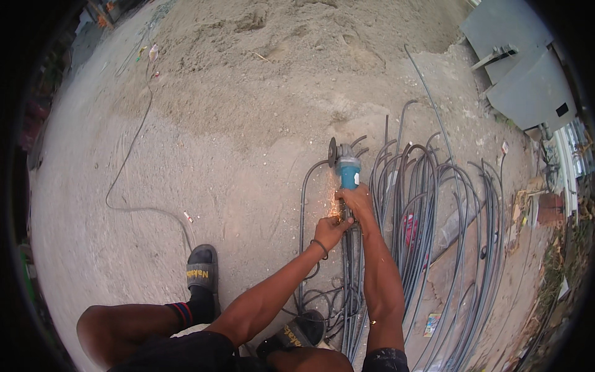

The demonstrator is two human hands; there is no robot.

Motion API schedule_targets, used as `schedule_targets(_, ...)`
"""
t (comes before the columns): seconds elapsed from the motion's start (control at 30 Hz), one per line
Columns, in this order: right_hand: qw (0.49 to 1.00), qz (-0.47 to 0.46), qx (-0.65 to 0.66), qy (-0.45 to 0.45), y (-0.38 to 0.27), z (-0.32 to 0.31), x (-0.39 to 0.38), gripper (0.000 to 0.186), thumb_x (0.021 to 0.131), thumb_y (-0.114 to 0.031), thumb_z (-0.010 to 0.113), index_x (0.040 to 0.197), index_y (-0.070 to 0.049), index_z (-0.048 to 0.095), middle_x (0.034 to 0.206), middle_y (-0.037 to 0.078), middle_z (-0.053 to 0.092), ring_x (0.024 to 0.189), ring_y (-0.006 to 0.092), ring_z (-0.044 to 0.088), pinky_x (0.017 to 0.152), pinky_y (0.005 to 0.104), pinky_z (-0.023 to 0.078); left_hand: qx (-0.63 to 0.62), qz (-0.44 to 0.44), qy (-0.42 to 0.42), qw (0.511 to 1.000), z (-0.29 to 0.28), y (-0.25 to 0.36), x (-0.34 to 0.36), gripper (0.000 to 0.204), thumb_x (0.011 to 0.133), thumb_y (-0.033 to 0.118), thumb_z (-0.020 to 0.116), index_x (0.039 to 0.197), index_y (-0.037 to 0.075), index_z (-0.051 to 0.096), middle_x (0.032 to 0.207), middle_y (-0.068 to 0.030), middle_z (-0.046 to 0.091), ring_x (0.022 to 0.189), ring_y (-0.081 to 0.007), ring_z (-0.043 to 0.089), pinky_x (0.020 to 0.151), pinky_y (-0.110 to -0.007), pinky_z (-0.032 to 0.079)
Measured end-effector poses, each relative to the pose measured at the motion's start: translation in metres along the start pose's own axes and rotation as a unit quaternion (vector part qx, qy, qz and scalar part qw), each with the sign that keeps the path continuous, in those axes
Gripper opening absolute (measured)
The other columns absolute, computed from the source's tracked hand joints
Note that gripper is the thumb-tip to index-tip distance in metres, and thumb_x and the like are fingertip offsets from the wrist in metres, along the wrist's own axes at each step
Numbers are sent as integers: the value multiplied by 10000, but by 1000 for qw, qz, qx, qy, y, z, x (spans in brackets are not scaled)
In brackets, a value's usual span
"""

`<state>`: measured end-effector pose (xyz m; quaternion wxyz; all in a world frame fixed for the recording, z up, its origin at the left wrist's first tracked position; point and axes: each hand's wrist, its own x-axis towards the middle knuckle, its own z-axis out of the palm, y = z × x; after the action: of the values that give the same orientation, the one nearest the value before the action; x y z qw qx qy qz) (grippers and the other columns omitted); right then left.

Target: The person uses an angle grinder to cut through several thin metal rods while crouching on the ground. They hold the grinder with both hands, positioning the blade against a rod until it is severed, then moves to the next rod.

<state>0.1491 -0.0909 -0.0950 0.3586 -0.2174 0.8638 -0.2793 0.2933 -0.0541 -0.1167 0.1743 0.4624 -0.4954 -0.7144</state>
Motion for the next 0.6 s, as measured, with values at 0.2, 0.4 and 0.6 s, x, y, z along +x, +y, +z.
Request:
schedule_targets(0.2, 1000, 15, -19, -15, -9, 2, -5, 490, 554, -223, 764, 918, 93, 675, 927, 246, 702, 855, 368, 694, 765, 407, 526, 37, 4, 17, 999, -2, -14, 5, 517, 859, 461, 757, 799, -49, 696, 661, -152, 657, 595, -199, 597, 601, -380, 471)
schedule_targets(0.4, 999, 16, -27, -16, -7, 2, -6, 559, 554, -226, 771, 990, 106, 664, 982, 258, 702, 903, 378, 694, 797, 399, 529, 27, 20, 23, 999, -2, -9, 0, 508, 856, 463, 755, 879, -44, 726, 668, -143, 663, 608, -198, 615, 613, -367, 480)
schedule_targets(0.6, 999, 16, -31, -20, 0, 3, 1, 611, 552, -228, 774, 1041, 114, 645, 1001, 262, 701, 931, 383, 693, 815, 396, 529, 28, 5, 21, 999, -2, -2, -5, 457, 883, 365, 762, 986, -78, 719, 748, -103, 704, 644, -121, 601, 606, -304, 478)
